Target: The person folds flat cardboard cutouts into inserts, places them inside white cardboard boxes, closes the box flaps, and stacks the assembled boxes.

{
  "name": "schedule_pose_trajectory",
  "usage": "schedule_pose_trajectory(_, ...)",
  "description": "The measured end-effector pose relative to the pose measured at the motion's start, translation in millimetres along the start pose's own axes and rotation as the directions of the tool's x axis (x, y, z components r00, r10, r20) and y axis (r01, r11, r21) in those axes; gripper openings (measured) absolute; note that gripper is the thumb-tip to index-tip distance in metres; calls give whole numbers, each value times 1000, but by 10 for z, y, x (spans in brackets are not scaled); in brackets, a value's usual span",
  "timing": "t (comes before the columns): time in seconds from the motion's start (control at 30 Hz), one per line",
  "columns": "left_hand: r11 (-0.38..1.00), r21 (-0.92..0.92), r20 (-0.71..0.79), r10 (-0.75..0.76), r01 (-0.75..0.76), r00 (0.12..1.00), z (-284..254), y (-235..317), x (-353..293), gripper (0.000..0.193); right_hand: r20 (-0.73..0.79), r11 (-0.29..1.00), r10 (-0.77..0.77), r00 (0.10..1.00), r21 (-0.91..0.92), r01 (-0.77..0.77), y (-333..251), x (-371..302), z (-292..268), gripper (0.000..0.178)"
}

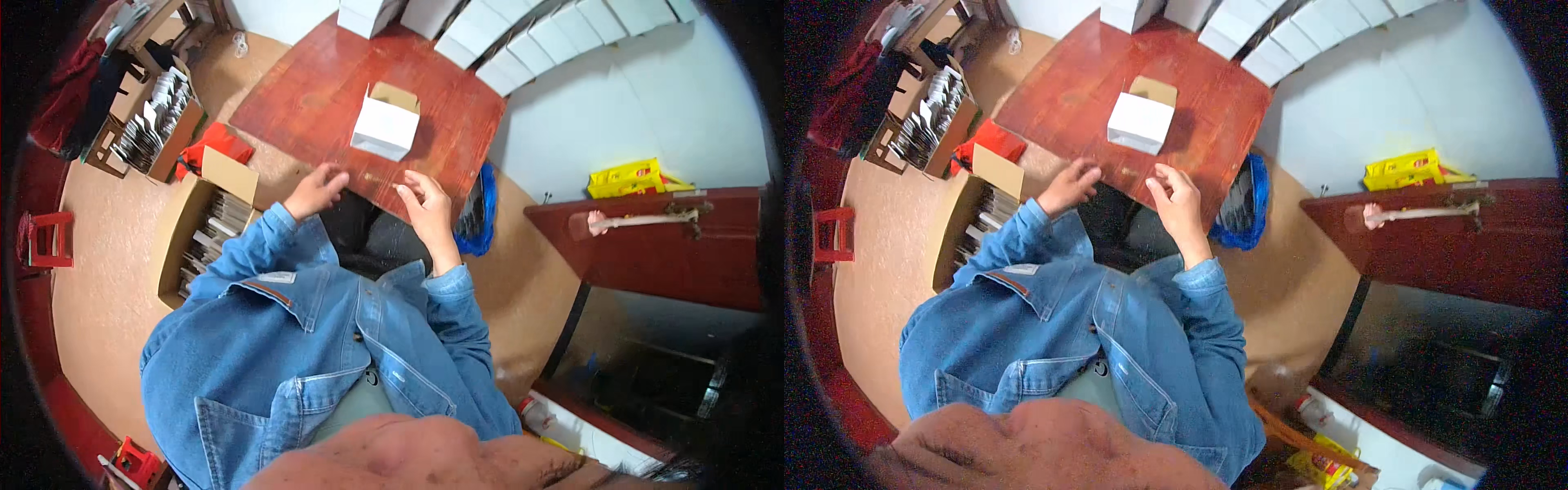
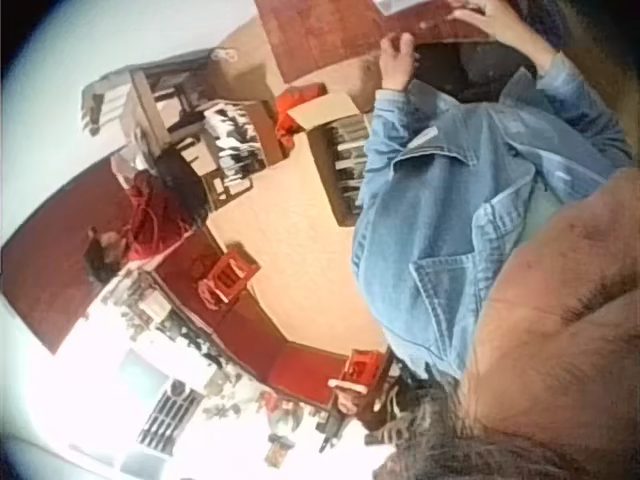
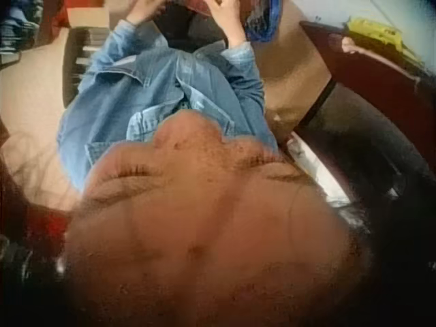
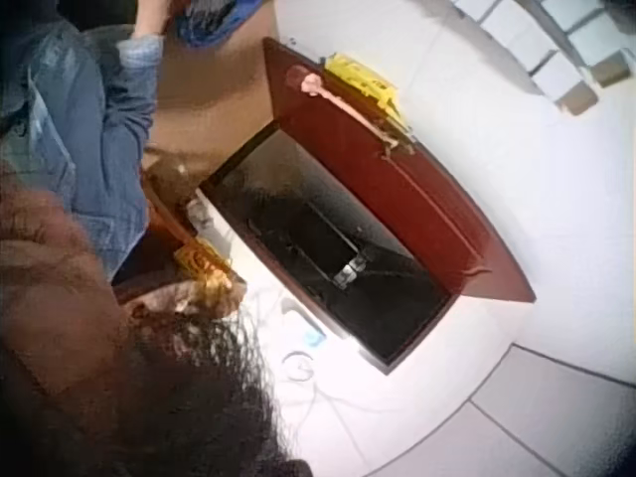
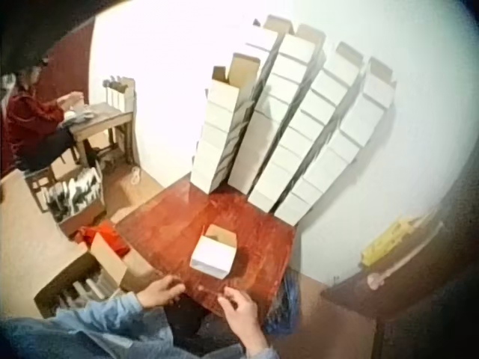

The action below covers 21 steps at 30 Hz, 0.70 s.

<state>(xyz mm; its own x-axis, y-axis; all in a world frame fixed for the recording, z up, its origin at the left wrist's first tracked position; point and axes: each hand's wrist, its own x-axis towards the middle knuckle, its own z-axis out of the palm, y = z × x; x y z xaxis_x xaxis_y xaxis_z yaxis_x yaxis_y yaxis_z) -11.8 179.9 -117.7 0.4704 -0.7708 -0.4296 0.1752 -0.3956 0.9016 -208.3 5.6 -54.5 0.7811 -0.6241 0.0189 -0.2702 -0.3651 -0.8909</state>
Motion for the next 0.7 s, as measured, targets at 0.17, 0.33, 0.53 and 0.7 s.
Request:
schedule_pose_trajectory(0.17, 967, 145, -13, 212, -208, 977, 42, -243, 0, 30, -30, 868, -351, 936, -386, 313, -281, 721, -77, 54)
schedule_pose_trajectory(0.33, 916, 254, -54, 334, -310, 941, -100, -168, -96, 21, 311, 631, -63, 948, -724, 279, -260, 1427, -102, 64)
schedule_pose_trajectory(0.53, 911, 227, -175, 385, -344, 906, -459, -123, -25, 20, 479, 686, 129, 868, -676, 271, -280, 1674, -163, 39)
schedule_pose_trajectory(0.7, 904, 159, -244, 426, -397, 871, -677, -137, 231, 19, 413, 619, 80, 907, -734, 280, -938, 1725, -369, 14)
